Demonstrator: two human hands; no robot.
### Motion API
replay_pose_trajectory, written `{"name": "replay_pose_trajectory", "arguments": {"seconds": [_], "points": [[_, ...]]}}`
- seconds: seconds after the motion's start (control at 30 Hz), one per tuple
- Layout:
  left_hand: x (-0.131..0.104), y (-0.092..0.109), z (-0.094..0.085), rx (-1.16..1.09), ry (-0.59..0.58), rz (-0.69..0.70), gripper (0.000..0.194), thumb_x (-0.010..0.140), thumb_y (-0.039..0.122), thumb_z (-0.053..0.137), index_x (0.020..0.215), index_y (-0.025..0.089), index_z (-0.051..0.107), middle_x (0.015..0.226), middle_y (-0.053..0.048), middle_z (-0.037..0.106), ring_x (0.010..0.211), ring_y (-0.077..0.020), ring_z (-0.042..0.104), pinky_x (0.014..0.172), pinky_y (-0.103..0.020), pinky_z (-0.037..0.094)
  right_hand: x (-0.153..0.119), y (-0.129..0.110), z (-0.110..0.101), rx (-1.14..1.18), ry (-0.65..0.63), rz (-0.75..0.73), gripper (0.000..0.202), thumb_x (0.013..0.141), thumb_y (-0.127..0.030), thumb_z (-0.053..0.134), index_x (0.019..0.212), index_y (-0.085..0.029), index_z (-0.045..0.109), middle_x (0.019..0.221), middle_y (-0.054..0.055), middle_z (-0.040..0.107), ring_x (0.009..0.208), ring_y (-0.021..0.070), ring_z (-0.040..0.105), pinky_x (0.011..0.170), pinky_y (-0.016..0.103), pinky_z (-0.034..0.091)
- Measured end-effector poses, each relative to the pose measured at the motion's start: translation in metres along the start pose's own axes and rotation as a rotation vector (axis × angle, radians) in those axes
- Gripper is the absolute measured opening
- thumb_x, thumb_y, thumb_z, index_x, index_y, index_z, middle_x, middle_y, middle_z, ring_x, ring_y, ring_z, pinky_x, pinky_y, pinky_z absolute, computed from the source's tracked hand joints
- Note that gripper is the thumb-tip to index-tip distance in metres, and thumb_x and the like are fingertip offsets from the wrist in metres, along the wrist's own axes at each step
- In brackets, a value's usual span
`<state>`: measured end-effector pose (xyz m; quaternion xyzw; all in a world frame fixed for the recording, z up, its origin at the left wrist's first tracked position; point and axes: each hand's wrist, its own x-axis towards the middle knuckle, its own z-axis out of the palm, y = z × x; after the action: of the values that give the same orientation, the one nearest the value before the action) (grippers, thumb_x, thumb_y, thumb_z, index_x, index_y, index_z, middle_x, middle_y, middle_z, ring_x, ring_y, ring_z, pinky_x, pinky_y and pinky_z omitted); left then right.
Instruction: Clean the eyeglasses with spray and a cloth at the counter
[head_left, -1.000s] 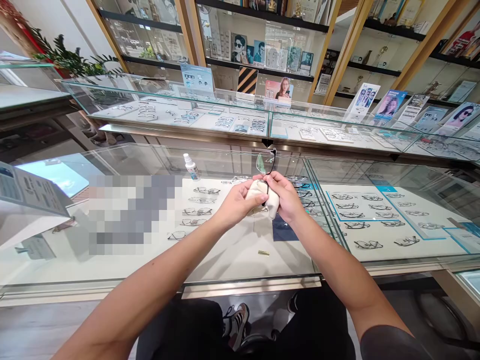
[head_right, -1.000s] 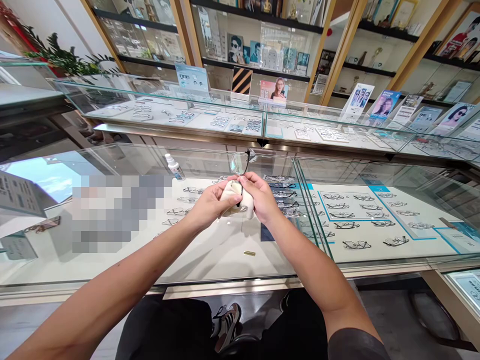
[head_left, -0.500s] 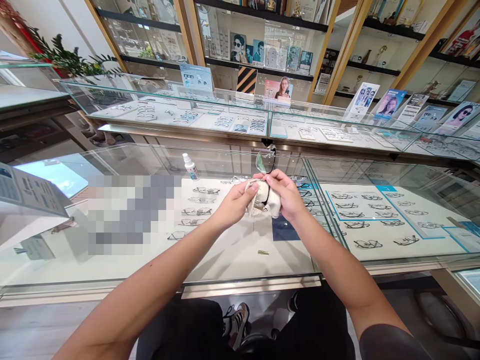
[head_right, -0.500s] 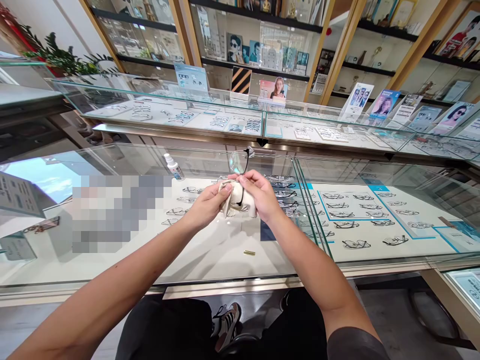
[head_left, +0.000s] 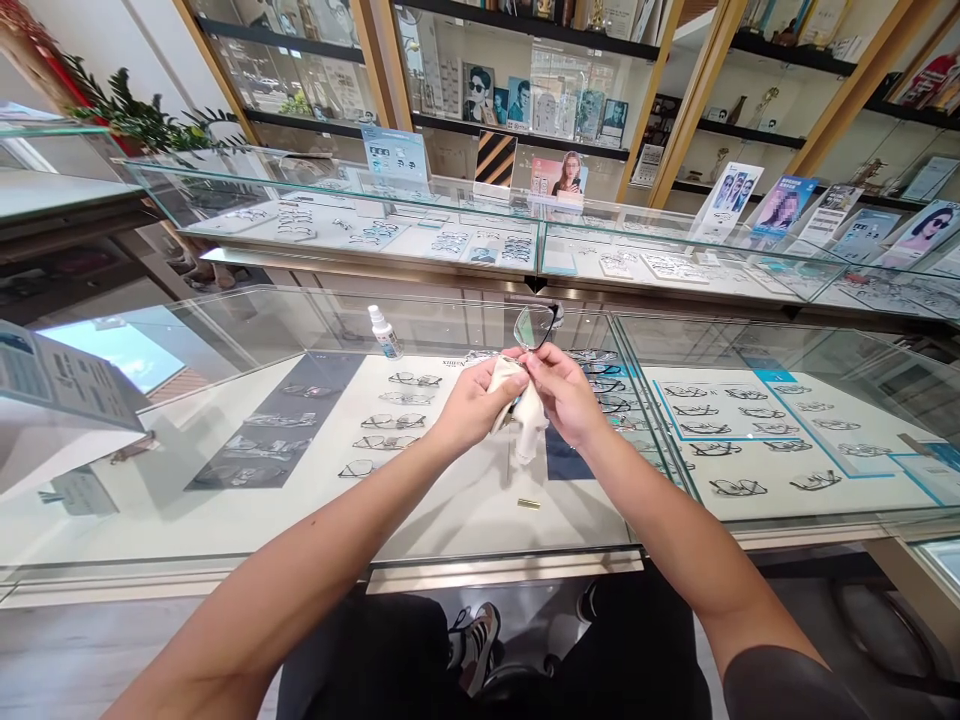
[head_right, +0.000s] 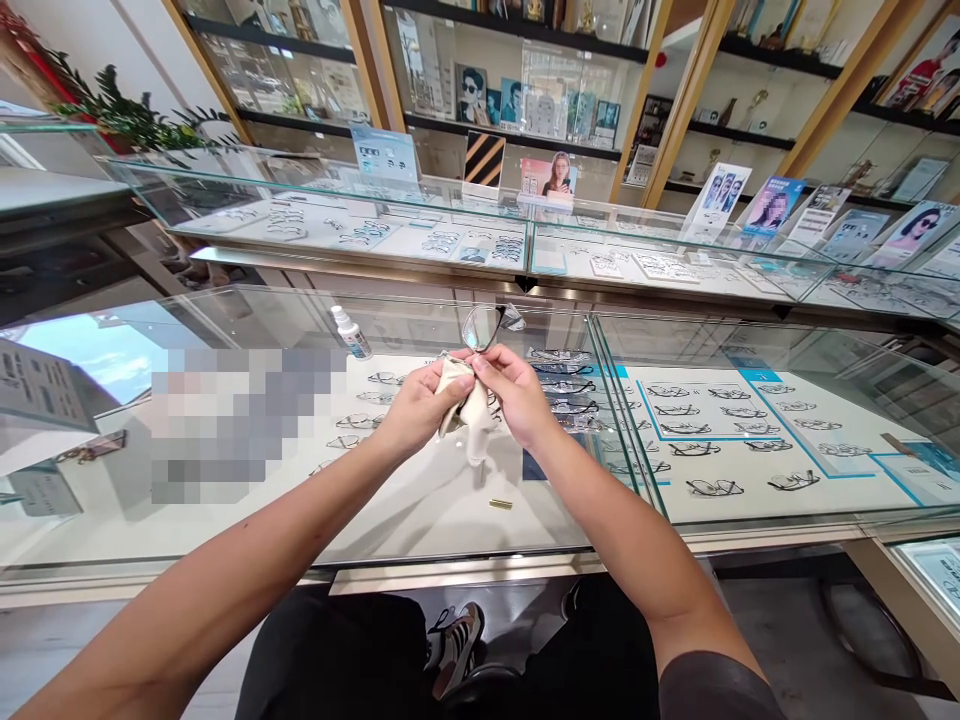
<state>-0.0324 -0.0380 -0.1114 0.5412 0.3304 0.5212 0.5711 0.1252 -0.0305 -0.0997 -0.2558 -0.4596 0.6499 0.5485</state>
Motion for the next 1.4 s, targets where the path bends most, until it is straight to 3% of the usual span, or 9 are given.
{"name": "replay_pose_trajectory", "arguments": {"seconds": [0.17,0.33,0.6,0.83,0.93,1.03,1.17,1.3,1.4], "points": [[0.004,-0.002,-0.003,0.033,0.039,0.039,0.064,0.085,0.07,0.083,0.114,0.014,0.076,0.086,-0.004,0.073,0.073,-0.0142,0.06,0.064,-0.024,0.047,0.001,-0.001,0.001,-0.027,-0.05,-0.045,0.037,0.078,-0.053,0.092,0.084,-0.025,0.069,0.113,0.003,0.083,0.094,0.0185,0.073,0.086,0.03,0.059],[0.007,0.0,-0.008,-0.017,-0.044,-0.085,0.065,0.085,0.076,0.079,0.104,0.014,0.076,0.076,-0.002,0.07,0.065,-0.0142,0.061,0.061,-0.025,0.05,0.005,-0.006,-0.006,0.05,0.008,-0.059,0.035,0.078,-0.046,0.093,0.08,-0.024,0.066,0.106,0.003,0.085,0.082,0.0165,0.071,0.079,0.03,0.06],[0.015,0.013,-0.019,-0.179,0.029,-0.129,0.064,0.083,0.068,0.087,0.114,0.012,0.076,0.096,-0.012,0.083,0.095,-0.0278,0.079,0.083,-0.036,0.063,0.012,-0.02,-0.024,-0.001,0.101,-0.17,0.024,0.088,-0.041,0.083,0.084,-0.025,0.066,0.106,0.003,0.082,0.09,0.0169,0.07,0.082,0.031,0.057],[0.027,0.011,-0.032,-0.289,0.154,0.03,0.054,0.092,0.059,0.082,0.116,0.011,0.076,0.109,-0.015,0.083,0.113,-0.0296,0.077,0.105,-0.042,0.06,0.013,-0.02,-0.028,-0.102,0.067,-0.243,0.022,0.09,-0.045,0.081,0.087,-0.026,0.07,0.099,0.001,0.081,0.097,0.0193,0.07,0.093,0.034,0.054],[0.025,0.01,-0.033,-0.173,0.138,0.105,0.058,0.097,0.064,0.074,0.126,0.014,0.073,0.111,-0.013,0.082,0.111,-0.0287,0.076,0.102,-0.042,0.06,0.013,-0.018,-0.027,-0.191,0.09,-0.289,0.026,0.09,-0.049,0.08,0.088,-0.026,0.07,0.097,0.002,0.08,0.1,0.0203,0.07,0.098,0.036,0.053],[0.015,0.007,-0.023,0.163,0.11,0.266,0.063,0.101,0.07,0.063,0.132,0.015,0.073,0.105,-0.01,0.08,0.102,-0.0258,0.073,0.094,-0.038,0.059,0.012,-0.012,-0.024,-0.336,0.213,-0.366,0.028,0.088,-0.051,0.082,0.088,-0.025,0.071,0.096,0.003,0.078,0.098,0.0209,0.069,0.096,0.036,0.053],[-0.003,-0.003,0.003,0.53,-0.083,0.384,0.064,0.113,0.061,0.042,0.154,0.017,0.061,0.104,-0.01,0.078,0.091,-0.0237,0.072,0.09,-0.038,0.059,0.008,0.001,-0.017,-0.486,0.372,-0.467,0.029,0.091,-0.05,0.079,0.088,-0.022,0.072,0.091,0.003,0.071,0.09,0.0193,0.066,0.088,0.034,0.053],[-0.01,-0.01,0.016,0.675,-0.21,0.477,0.063,0.114,0.054,0.037,0.163,0.018,0.053,0.154,-0.018,0.065,0.146,-0.0325,0.06,0.126,-0.048,0.044,0.004,0.007,-0.014,-0.508,0.496,-0.542,0.027,0.093,-0.047,0.077,0.09,-0.02,0.073,0.09,0.003,0.069,0.089,0.0189,0.065,0.086,0.033,0.053],[-0.011,-0.008,0.013,0.737,-0.26,0.46,0.062,0.114,0.055,0.038,0.159,0.017,0.058,0.168,-0.016,0.053,0.161,-0.032,0.045,0.134,-0.047,0.034,0.004,0.002,-0.016,-0.49,0.577,-0.569,0.027,0.093,-0.047,0.077,0.091,-0.02,0.073,0.091,0.004,0.071,0.089,0.019,0.065,0.085,0.033,0.053]]}}
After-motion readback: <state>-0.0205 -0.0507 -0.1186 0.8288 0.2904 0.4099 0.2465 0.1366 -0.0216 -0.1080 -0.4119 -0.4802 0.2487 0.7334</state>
